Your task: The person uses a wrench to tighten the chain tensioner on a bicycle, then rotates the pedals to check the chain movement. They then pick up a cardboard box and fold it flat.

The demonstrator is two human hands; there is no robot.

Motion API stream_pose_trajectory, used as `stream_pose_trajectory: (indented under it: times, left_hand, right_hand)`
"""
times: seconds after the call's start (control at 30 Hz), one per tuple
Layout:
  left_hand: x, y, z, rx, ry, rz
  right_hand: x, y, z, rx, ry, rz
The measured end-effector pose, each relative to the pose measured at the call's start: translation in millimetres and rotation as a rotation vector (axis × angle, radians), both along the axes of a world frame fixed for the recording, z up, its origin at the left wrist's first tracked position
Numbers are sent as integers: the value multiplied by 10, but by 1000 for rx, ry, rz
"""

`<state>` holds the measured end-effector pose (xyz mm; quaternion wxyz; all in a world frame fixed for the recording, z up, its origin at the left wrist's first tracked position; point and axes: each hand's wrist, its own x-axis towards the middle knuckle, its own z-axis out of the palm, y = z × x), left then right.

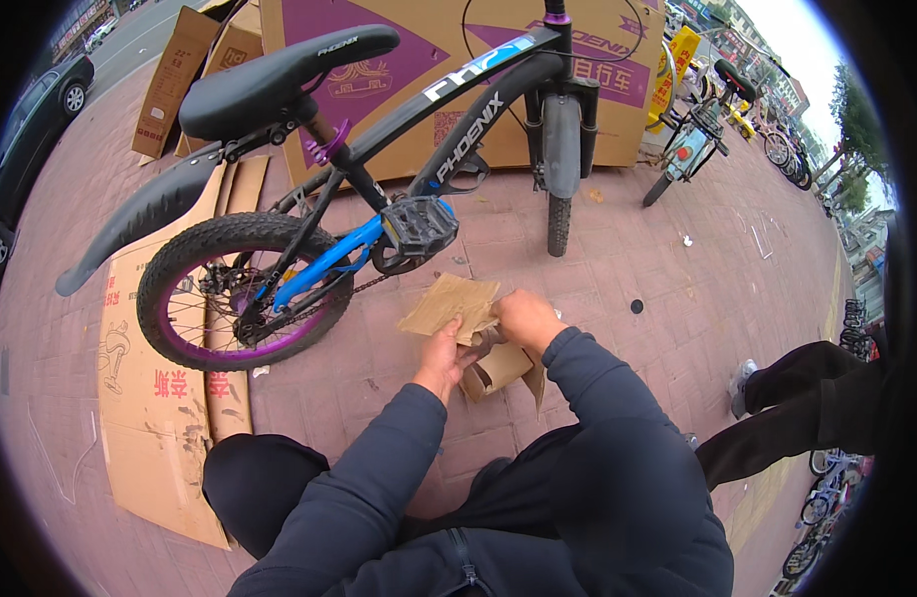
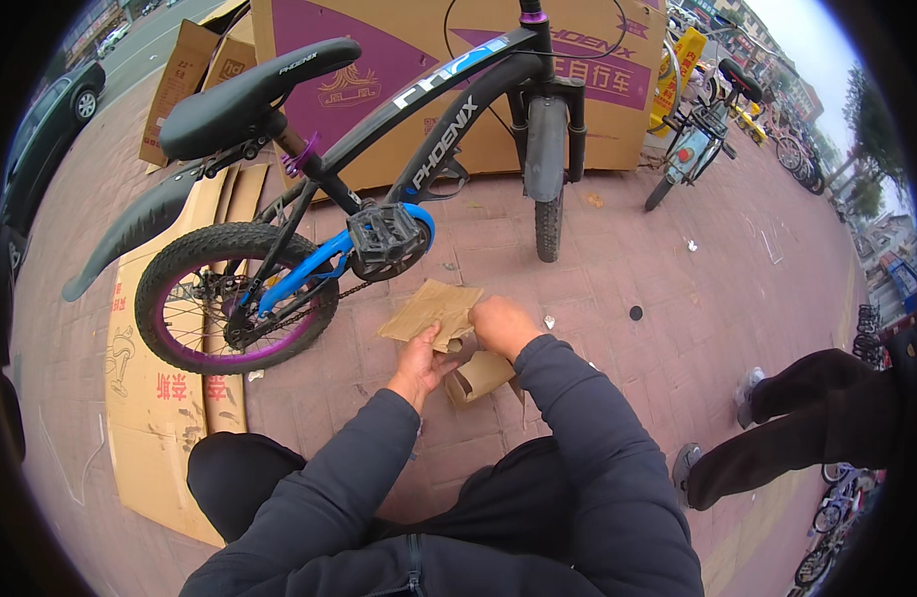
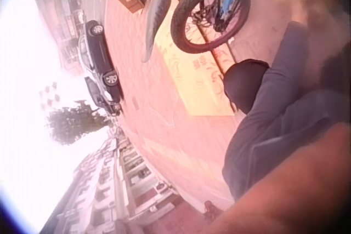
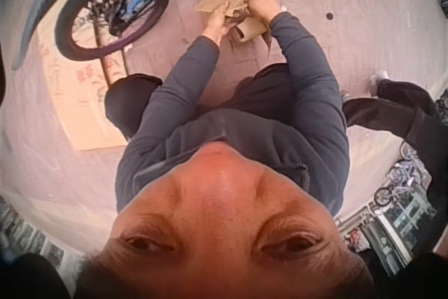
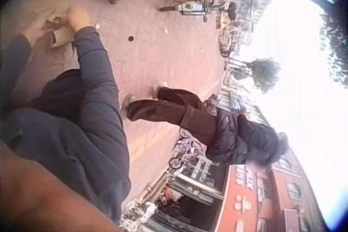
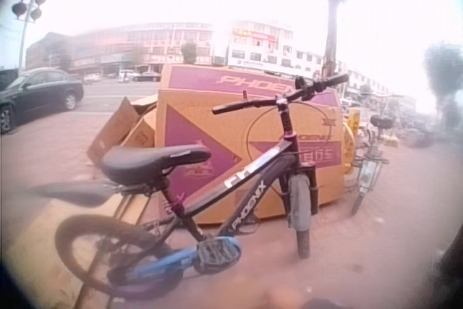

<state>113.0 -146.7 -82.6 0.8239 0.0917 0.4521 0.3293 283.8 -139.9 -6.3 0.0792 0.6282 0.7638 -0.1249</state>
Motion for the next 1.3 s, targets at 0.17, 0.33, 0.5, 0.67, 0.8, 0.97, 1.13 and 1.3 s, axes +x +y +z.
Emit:
stream_pose_trajectory:
  times: [0.17, 0.33, 0.5, 0.67, 0.8, 0.97, 1.13, 1.3]
  left_hand:
    - [118, -38, 230, 105, 182, -114]
    - [78, 69, 582, 349, 216, -314]
    - [10, 208, 960, 795, 526, -607]
    - [-371, 167, 1537, 1306, 828, -1215]
    - [-1117, -34, 1969, 1262, 869, -1587]
    - [-1508, -230, 2168, 1132, 879, -1603]
    - [-1737, -452, 2201, 1364, 1105, -1128]
    - [-1974, -639, 2255, 1299, 1194, -1043]
  right_hand:
    - [280, 26, 155, 64, 36, -86]
    - [1011, -155, 847, 255, 293, -384]
    - [1495, -1000, 1528, 431, 932, -538]
    - [1732, -1125, 1987, 1111, 584, -353]
    - [1737, -550, 2788, 1428, 507, -412]
    - [793, 1233, 3570, 1651, -303, -158]
    - [-1137, 2943, 3518, 1033, 1066, 19]
    - [-1854, 3050, 3287, 626, 1140, -154]
